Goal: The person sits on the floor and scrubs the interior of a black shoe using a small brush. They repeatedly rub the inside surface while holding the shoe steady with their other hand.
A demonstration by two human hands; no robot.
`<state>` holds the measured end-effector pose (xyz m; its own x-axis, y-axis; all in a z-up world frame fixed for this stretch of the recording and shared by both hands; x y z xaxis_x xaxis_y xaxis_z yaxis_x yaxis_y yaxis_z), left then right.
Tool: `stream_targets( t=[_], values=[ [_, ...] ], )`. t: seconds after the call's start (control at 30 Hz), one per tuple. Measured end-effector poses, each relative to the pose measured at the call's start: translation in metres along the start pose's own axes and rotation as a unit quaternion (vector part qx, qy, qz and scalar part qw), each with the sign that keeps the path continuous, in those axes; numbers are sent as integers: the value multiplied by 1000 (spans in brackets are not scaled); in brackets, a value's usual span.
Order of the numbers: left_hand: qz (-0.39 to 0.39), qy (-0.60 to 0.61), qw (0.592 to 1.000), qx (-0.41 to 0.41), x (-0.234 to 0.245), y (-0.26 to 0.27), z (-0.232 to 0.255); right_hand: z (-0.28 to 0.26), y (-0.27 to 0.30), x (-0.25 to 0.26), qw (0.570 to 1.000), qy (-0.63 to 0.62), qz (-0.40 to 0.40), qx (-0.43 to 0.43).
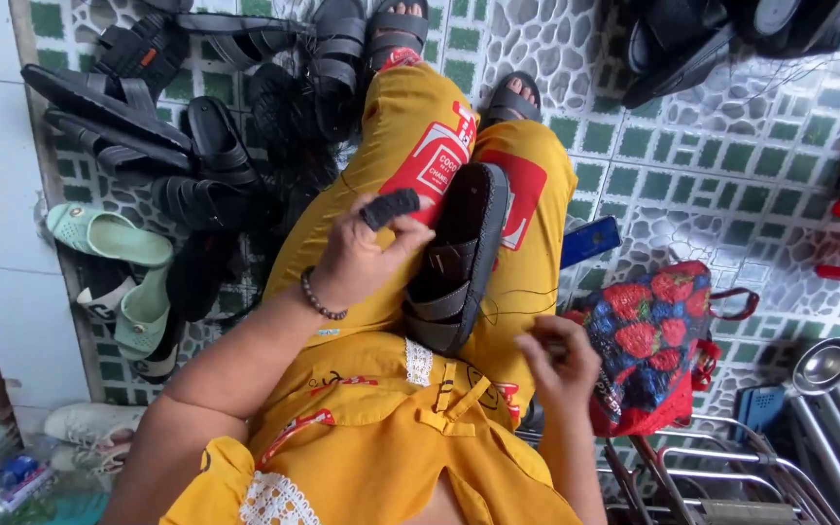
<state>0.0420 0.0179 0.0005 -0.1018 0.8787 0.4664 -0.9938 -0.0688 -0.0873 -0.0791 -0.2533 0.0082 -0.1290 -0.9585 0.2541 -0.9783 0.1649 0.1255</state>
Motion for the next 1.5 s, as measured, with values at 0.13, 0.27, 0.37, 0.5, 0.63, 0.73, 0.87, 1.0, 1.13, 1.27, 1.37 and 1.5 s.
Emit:
stream_targets(
  t=[0.13, 0.27, 0.37, 0.5, 0.63, 0.73, 0.87, 1.0, 1.13, 1.27, 1.37, 1.5],
  values=[
    [-54, 15, 997, -54, 14, -10, 34, -30, -15, -45, 998, 7, -48, 42],
    [-86, -18, 985, -150, 11, 2, 36, -19, -11, -18, 986, 126, -49, 93],
    [-69, -50, 978, -193, 3, 13, 33, -17, -12, -12, 907, 364, 20, 209],
    [-11, -87, 978, -188, 2, 13, 13, -19, -25, -52, 853, 424, 40, 301],
    [75, -182, 971, -138, 70, -21, 21, -58, -34, -52, 992, 117, 42, 17],
    [128, -361, 920, -87, 127, -21, -19, -52, -32, 32, 949, -52, 80, -302],
    [79, -304, 940, -130, 153, -23, -65, 74, 41, 220, 929, -74, 308, -192],
    [-36, -429, 902, 7, 114, -26, -33, 73, 57, 251, 842, 321, 424, -92],
    [-20, -162, 986, -30, 43, -19, 32, 28, 8, 100, 878, 368, 299, 66],
    [-197, -181, 954, -135, 4, 25, 16, -16, -13, -21, 980, 176, 48, 81],
    [-279, 151, 948, -3, 11, 23, 25, -20, -23, -42, 992, 73, -77, 63],
    [-303, 458, 826, 130, -22, 2, 38, 15, -20, -41, 934, -326, -142, -29]
  ],
)
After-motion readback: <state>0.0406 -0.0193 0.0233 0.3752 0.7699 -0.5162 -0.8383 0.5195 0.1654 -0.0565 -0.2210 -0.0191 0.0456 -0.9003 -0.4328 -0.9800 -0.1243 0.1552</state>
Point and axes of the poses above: each hand's wrist, its own y-axis away from the middle knuckle, its own x-axis out of the back of the hand, z = x × y, the point moved 3 cm from there along -y, towards the middle knuckle, and after that the axes turned 7 degrees about -y, right-handed, at the moved point
